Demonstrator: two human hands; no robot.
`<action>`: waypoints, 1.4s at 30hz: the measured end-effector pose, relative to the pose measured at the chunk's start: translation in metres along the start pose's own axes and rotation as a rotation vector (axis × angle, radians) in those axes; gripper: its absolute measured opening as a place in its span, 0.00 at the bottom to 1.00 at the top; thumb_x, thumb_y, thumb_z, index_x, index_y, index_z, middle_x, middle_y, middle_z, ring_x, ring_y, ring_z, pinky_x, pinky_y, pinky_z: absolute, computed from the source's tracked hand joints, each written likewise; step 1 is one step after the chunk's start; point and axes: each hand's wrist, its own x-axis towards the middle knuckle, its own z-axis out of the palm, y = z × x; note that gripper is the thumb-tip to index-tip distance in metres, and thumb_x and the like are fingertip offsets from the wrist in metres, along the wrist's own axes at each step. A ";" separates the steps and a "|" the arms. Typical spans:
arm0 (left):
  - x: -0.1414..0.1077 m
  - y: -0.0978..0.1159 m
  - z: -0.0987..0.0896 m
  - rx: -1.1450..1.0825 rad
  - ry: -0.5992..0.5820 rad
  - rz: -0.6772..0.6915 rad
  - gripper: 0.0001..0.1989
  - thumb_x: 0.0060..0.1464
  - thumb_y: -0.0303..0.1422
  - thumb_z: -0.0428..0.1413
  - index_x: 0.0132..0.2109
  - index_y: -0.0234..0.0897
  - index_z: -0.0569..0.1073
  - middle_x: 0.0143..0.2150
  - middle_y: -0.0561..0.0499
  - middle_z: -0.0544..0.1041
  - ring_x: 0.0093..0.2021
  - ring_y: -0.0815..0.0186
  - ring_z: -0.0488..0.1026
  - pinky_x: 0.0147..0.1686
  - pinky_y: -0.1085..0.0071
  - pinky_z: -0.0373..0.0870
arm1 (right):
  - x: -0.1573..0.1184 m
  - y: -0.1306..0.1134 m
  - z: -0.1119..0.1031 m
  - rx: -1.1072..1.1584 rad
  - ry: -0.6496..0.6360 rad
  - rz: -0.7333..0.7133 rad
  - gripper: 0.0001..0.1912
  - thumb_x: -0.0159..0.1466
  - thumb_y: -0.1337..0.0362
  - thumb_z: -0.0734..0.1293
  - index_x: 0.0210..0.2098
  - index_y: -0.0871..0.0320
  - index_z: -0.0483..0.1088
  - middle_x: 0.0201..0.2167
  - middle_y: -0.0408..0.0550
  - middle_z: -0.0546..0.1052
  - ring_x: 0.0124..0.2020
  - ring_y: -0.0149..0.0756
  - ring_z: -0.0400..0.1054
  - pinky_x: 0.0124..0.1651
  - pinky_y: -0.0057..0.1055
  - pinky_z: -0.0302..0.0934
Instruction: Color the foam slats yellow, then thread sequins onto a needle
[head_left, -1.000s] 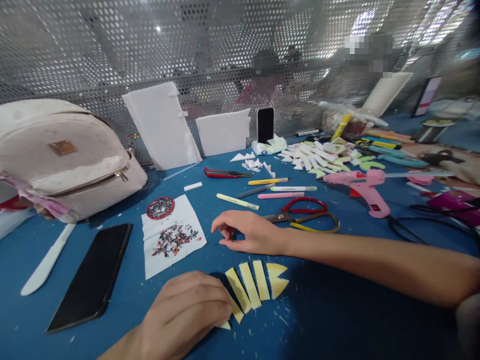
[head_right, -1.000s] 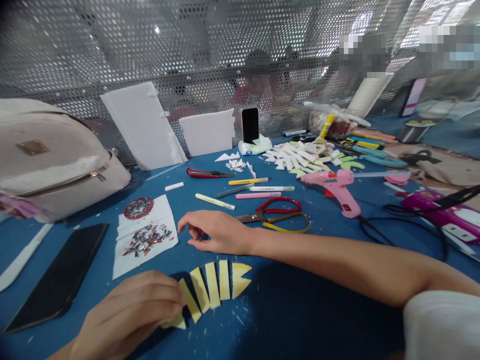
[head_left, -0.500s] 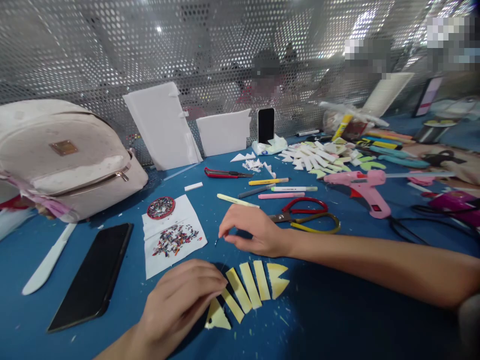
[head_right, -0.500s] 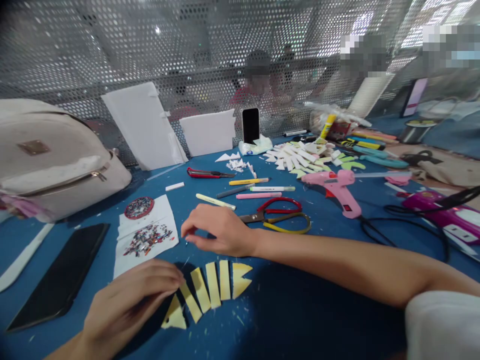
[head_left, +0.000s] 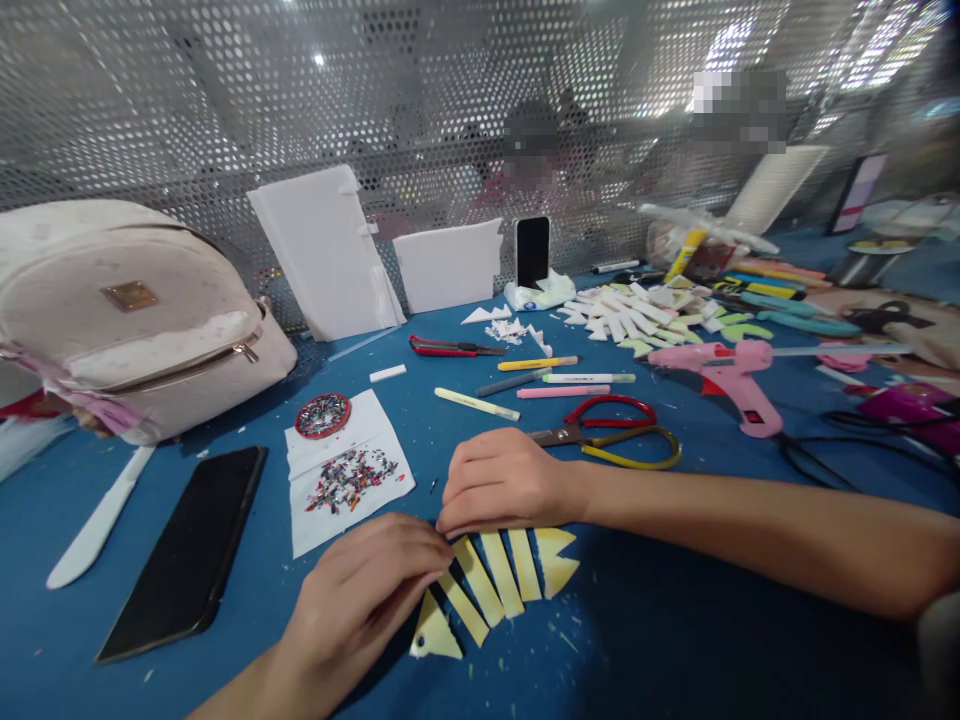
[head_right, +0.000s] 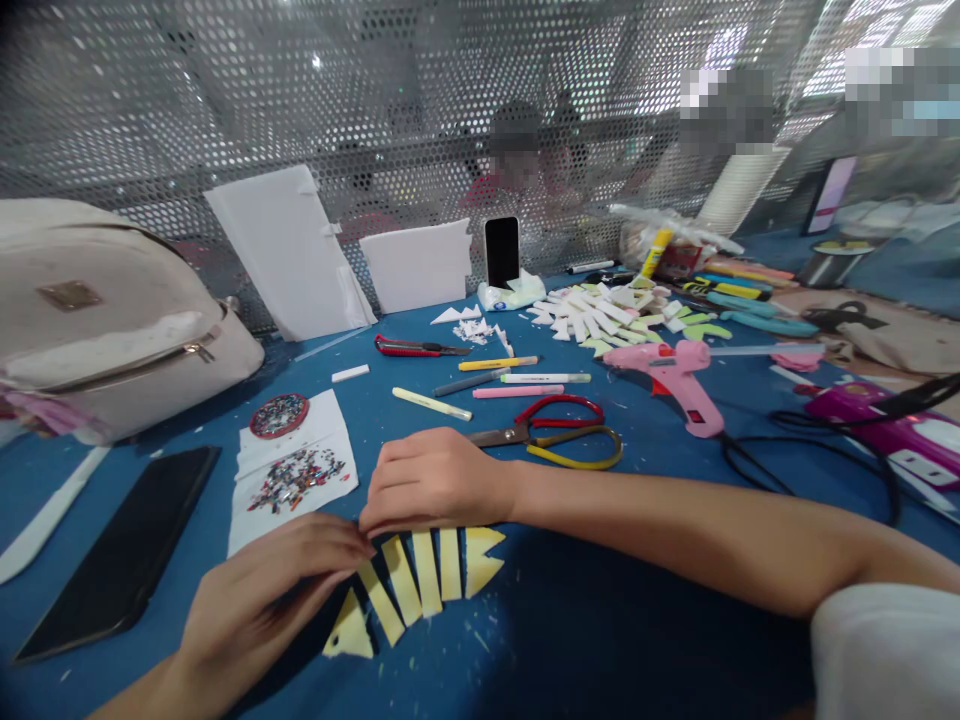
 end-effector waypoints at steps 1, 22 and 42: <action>-0.001 -0.001 0.000 -0.010 -0.008 -0.005 0.08 0.66 0.21 0.54 0.48 0.33 0.76 0.41 0.45 0.82 0.44 0.67 0.80 0.46 0.74 0.77 | -0.001 0.000 0.000 0.003 -0.003 0.005 0.08 0.73 0.63 0.66 0.40 0.58 0.76 0.35 0.45 0.81 0.39 0.31 0.73 0.45 0.28 0.65; -0.012 -0.104 -0.089 0.361 -0.101 -0.501 0.12 0.61 0.43 0.58 0.37 0.41 0.80 0.39 0.49 0.83 0.39 0.61 0.79 0.41 0.67 0.74 | 0.001 0.005 0.002 0.232 0.090 0.342 0.06 0.71 0.64 0.67 0.38 0.58 0.75 0.34 0.46 0.80 0.37 0.34 0.69 0.44 0.33 0.64; -0.014 -0.103 -0.075 0.392 -0.123 -0.449 0.10 0.63 0.40 0.56 0.37 0.42 0.79 0.42 0.48 0.81 0.43 0.58 0.77 0.47 0.63 0.72 | 0.000 0.006 0.002 0.203 0.023 0.304 0.07 0.73 0.64 0.66 0.39 0.58 0.74 0.35 0.47 0.80 0.39 0.34 0.70 0.45 0.32 0.65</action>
